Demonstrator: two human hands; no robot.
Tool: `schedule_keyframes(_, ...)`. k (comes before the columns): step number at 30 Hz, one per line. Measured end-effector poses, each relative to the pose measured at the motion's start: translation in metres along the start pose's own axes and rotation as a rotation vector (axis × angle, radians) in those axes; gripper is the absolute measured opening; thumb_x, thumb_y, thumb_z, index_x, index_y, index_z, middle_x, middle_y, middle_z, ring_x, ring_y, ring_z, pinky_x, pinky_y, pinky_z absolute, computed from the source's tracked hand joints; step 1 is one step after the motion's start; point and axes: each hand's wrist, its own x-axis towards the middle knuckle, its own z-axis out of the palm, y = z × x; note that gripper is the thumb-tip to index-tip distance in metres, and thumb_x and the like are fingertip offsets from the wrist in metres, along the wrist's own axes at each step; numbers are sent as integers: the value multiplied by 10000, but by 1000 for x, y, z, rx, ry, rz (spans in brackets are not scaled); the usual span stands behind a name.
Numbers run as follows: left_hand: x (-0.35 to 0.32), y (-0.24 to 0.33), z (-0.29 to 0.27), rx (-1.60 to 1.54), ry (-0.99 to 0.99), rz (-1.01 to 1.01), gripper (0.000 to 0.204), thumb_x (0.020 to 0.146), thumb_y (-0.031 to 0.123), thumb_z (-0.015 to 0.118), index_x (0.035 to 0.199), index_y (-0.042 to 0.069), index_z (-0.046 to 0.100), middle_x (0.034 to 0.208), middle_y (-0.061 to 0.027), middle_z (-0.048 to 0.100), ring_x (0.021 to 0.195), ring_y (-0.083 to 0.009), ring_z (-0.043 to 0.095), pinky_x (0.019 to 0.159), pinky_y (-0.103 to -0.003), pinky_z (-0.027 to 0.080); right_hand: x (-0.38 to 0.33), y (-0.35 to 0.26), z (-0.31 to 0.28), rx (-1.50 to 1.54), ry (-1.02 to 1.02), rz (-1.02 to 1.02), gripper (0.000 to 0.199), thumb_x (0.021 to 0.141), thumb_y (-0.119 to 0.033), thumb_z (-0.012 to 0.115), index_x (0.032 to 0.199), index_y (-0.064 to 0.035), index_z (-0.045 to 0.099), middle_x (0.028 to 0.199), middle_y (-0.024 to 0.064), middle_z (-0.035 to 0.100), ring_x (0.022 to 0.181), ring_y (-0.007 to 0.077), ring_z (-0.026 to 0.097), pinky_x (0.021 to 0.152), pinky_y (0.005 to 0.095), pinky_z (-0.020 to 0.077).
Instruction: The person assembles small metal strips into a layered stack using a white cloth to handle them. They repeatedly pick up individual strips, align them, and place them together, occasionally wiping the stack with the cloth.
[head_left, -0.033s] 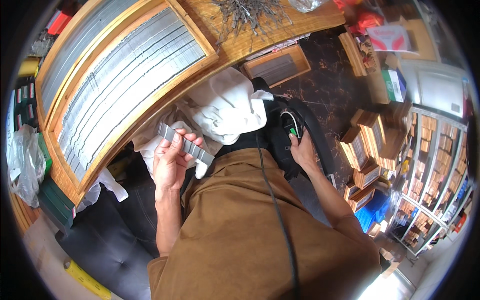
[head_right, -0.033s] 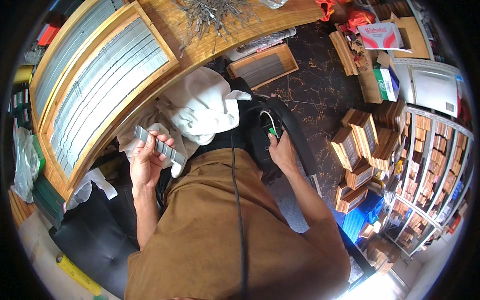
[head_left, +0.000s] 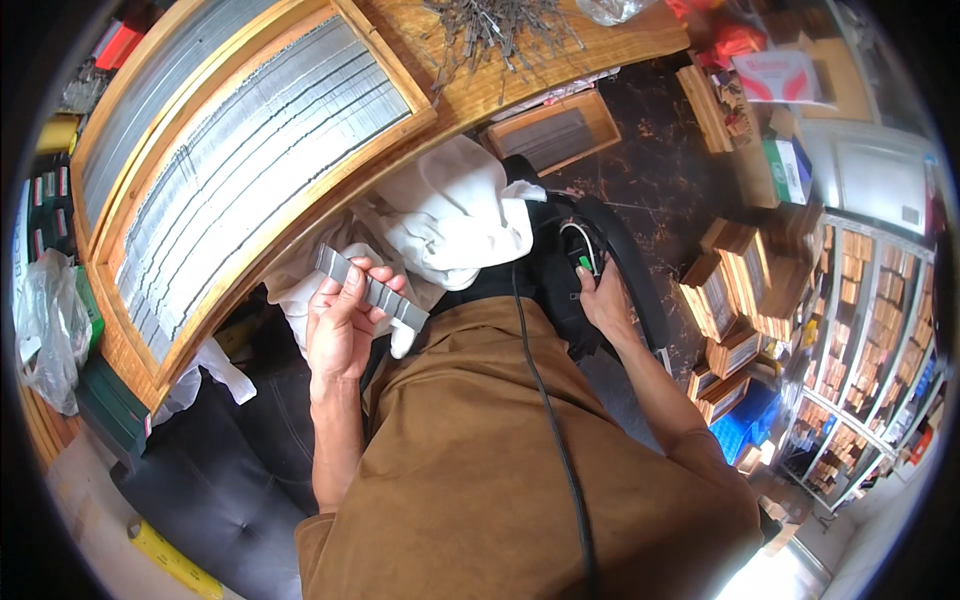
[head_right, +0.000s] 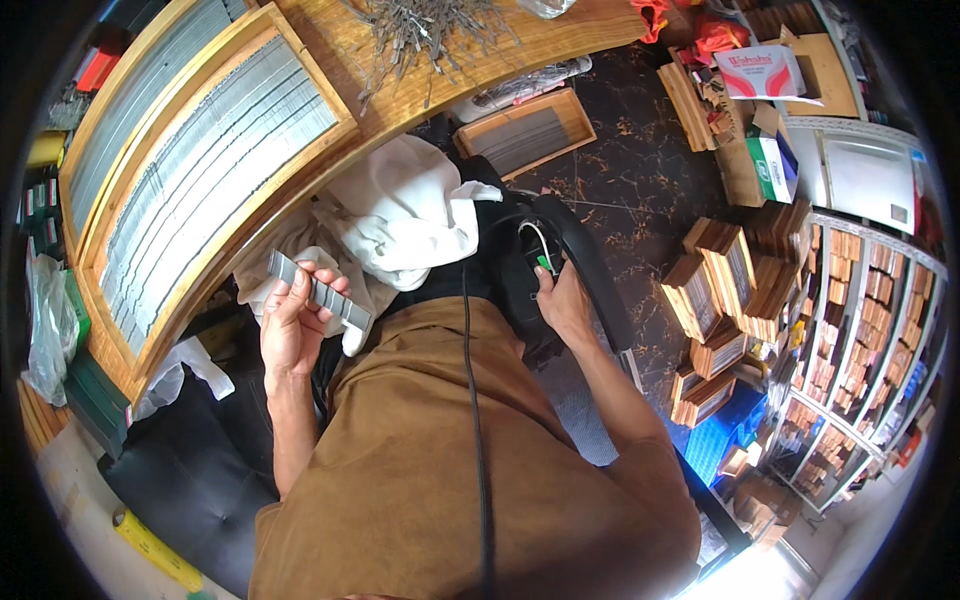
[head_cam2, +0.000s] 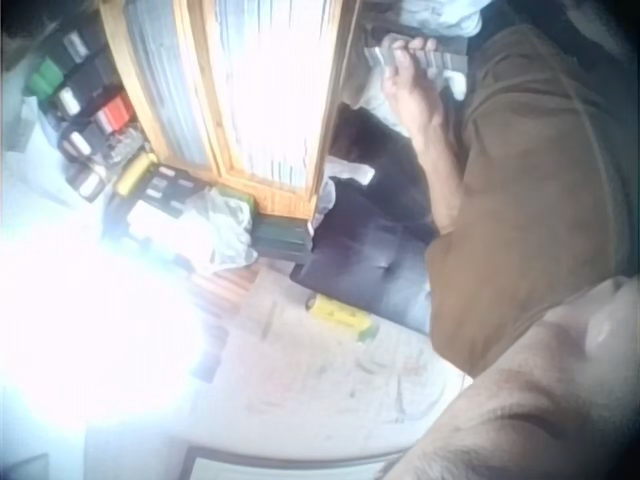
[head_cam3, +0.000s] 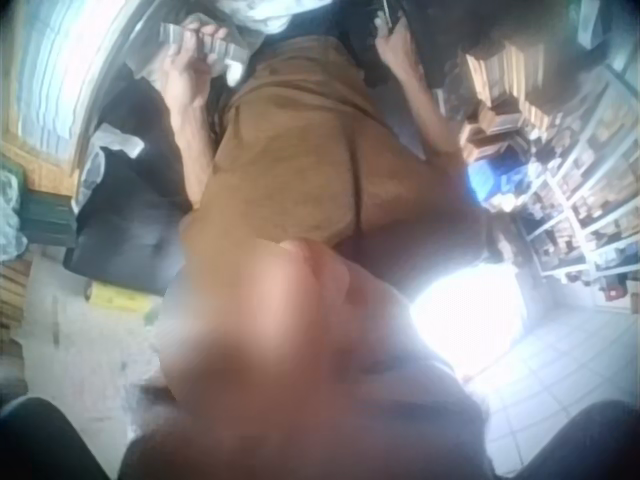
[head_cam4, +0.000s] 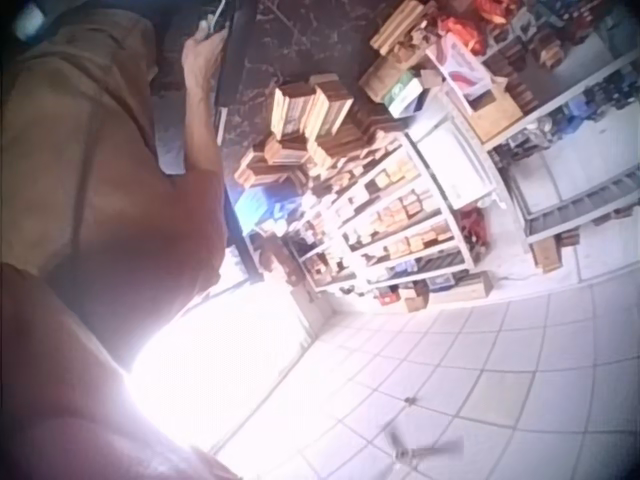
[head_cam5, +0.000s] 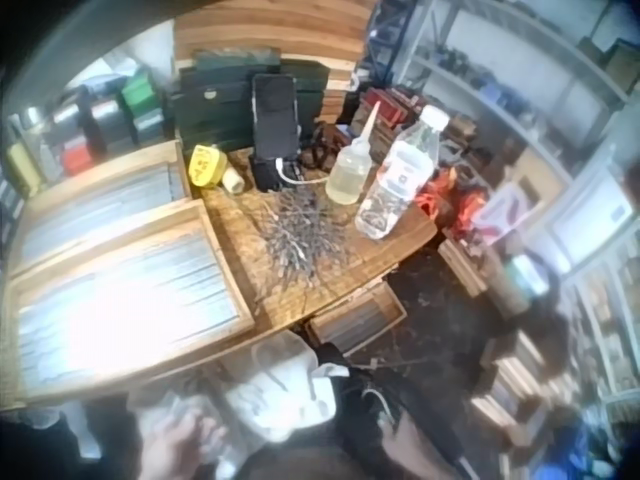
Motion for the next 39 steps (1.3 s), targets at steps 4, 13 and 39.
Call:
schedule_keyframes(4,1,0,4,-44,-3,18,208,1086,201,631,1191,24,660,1067,-135,749,1023,-307,767,813,-321,640,10,-15,-14,113,-177,157,837,953,-417,758,1488,125,412,1401,355,568,1294,461,581,1145,483,425)
schedule_keyframes(13,1,-2,-5,-14,-29,5,224,1100,224,600,1226,43,639,1080,-105,736,1065,-294,754,952,-433,629,9,-57,-13,-9,-109,-52,986,823,-409,885,1491,67,337,1427,360,490,1324,508,506,1117,546,426)
schedule_keyframes(39,-19,22,24,112,9,-26,243,1055,234,682,1208,45,684,1076,-119,773,1006,-264,781,790,-310,643,31,-202,-140,346,-247,-534,276,833,-99,864,1006,-52,654,1004,123,715,877,269,722,710,369,581)
